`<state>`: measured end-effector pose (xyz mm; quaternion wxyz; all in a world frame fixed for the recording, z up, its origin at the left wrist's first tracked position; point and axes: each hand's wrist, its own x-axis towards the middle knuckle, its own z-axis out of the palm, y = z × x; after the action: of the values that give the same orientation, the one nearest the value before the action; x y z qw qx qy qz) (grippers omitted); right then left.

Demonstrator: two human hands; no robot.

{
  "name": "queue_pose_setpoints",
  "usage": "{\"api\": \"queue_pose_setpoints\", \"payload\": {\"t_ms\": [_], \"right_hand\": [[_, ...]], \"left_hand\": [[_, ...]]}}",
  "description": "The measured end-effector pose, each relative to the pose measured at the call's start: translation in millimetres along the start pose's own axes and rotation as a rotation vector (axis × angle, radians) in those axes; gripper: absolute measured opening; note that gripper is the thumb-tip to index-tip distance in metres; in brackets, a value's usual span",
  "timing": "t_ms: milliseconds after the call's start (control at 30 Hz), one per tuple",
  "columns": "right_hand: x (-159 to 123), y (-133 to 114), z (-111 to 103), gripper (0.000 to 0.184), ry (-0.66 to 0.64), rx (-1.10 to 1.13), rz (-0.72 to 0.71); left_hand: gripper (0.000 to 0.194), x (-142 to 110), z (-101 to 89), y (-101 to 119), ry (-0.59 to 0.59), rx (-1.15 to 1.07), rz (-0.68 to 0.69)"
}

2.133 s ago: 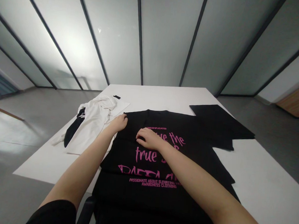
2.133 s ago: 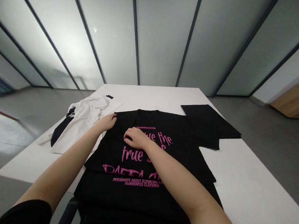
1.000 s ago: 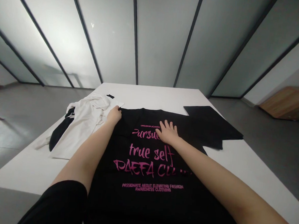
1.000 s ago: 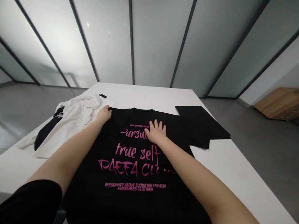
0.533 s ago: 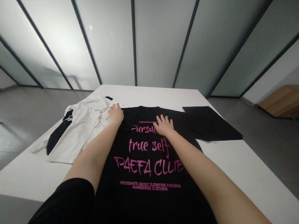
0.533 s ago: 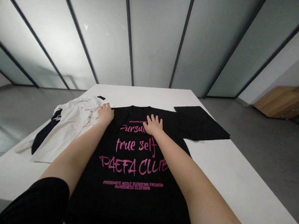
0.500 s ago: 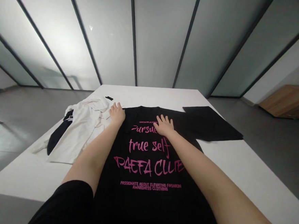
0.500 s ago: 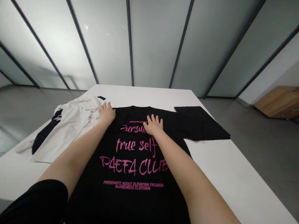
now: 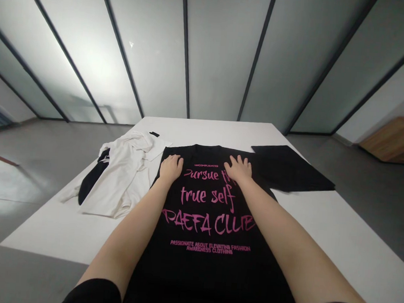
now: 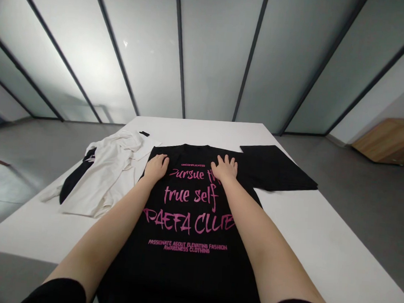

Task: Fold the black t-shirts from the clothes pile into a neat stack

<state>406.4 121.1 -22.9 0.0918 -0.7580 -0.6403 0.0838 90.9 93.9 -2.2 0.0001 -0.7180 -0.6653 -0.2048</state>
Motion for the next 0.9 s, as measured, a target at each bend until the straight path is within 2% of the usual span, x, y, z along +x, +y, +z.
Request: {"api": "queue_pose_setpoints", "payload": {"t_ms": [67, 167, 233, 333, 433, 533, 600, 700, 767, 900], "right_hand": [[1, 9, -2, 0.075, 0.022, 0.003, 0.000], [-1, 22, -6, 0.065, 0.071, 0.062, -0.062], [-4, 32, -8, 0.055, 0.114, 0.179, -0.144], [-9, 44, -13, 0.052, 0.167, 0.365, -0.250], [-13, 43, -16, 0.052, 0.187, 0.391, -0.309], [-19, 25, -12, 0.053, 0.160, 0.284, -0.352], [-23, 12, -7, 0.058, 0.088, 0.171, -0.322], [-26, 3, -2, 0.067, -0.037, 0.021, -0.214], [-26, 7, -2, 0.071, -0.074, -0.024, -0.143], [-19, 27, -6, 0.073, -0.047, -0.025, -0.003]], "left_hand": [[0.050, -1, -3.6, -6, 0.014, 0.006, -0.006], [0.049, -3, -1.8, -10, -0.046, 0.032, -0.022], [0.048, -4, 2.1, -10, -0.094, 0.056, -0.023], [0.049, -7, 5.2, -5, -0.105, 0.078, -0.024], [0.052, -9, 2.5, 6, -0.023, 0.070, -0.020], [0.059, -12, 0.5, 18, 0.105, 0.050, 0.033], [0.065, -14, 2.6, 23, 0.068, 0.058, 0.054], [0.073, -15, 9.0, 22, -0.155, 0.080, 0.047], [0.077, -15, 12.1, 18, -0.230, 0.077, 0.051], [0.075, -14, 12.6, 15, -0.093, 0.051, 0.071]]}}
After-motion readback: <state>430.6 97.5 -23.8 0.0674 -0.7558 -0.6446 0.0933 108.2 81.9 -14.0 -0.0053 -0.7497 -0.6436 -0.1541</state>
